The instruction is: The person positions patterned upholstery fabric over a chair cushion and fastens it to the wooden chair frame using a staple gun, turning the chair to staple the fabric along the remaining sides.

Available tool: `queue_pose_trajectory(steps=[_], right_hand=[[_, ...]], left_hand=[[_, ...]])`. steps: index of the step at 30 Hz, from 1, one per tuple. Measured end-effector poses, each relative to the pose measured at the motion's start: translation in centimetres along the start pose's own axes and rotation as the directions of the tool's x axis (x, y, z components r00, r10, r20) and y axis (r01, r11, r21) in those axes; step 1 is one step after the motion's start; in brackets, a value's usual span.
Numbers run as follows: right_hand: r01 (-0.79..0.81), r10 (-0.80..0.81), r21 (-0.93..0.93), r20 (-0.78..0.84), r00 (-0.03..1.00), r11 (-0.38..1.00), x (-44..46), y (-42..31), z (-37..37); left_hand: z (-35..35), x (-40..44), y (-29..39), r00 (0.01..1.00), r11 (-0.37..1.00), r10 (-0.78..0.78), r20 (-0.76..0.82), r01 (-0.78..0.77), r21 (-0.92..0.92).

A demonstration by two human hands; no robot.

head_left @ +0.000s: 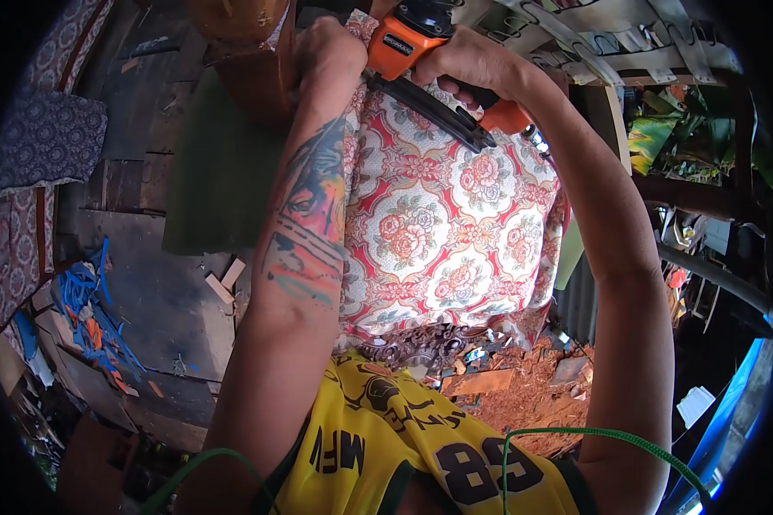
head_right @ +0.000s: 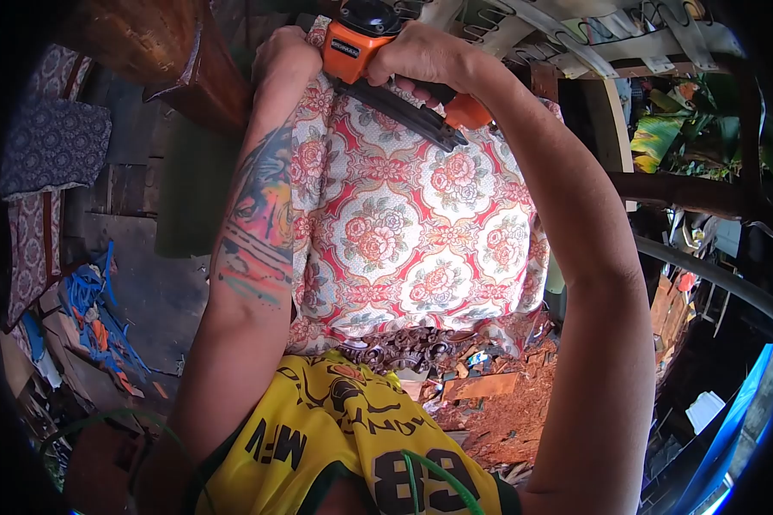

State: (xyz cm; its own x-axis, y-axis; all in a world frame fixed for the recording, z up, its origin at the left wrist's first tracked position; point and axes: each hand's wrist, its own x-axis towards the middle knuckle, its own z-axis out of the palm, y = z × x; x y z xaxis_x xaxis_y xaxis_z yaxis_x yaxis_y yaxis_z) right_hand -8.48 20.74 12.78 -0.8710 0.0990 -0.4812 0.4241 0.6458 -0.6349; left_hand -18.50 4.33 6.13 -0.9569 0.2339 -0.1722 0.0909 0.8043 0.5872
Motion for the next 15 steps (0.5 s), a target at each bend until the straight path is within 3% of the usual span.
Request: queue_pose_trajectory(steps=[5, 7, 9, 11, 14, 15], right_hand=[[-0.037, 0.037, -0.030, 0.002, 0.999, 0.999, -0.1, -0.3, 0.0], [-0.023, 0.018, 0.046, 0.098, 0.995, 0.999, -0.3, -0.5, -0.6], [0.001, -0.003, 0.048, 0.047, 0.999, 0.999, -2.0, -0.4, -1.3], [0.049, -0.030, 0.109, -0.168, 0.985, 0.993, -4.2, 1.1, -2.0], [0.022, 0.029, 0.157, -0.317, 0.948, 0.987, -10.1, 1.6, -2.3], [-0.079, 0.131, 0.183, -0.293, 0.947, 0.980, -11.5, 2.5, -2.1]], left_hand=[[0.8, 2.3, -0.6, 0.996, 0.990, -0.087, 0.022, 0.084, 0.110], [1.4, 1.6, -1.1, 0.995, 0.991, -0.086, 0.049, 0.080, 0.111], [1.2, 2.1, -1.0, 0.999, 0.990, -0.050, -0.007, 0.051, 0.130], [1.0, 1.8, -0.9, 0.999, 0.989, -0.031, 0.028, 0.027, 0.145], [0.8, -1.0, -0.3, 0.987, 0.994, 0.070, -0.142, -0.080, -0.069], [2.2, -1.6, -1.5, 0.859, 0.927, 0.372, -0.352, -0.365, 0.089]])
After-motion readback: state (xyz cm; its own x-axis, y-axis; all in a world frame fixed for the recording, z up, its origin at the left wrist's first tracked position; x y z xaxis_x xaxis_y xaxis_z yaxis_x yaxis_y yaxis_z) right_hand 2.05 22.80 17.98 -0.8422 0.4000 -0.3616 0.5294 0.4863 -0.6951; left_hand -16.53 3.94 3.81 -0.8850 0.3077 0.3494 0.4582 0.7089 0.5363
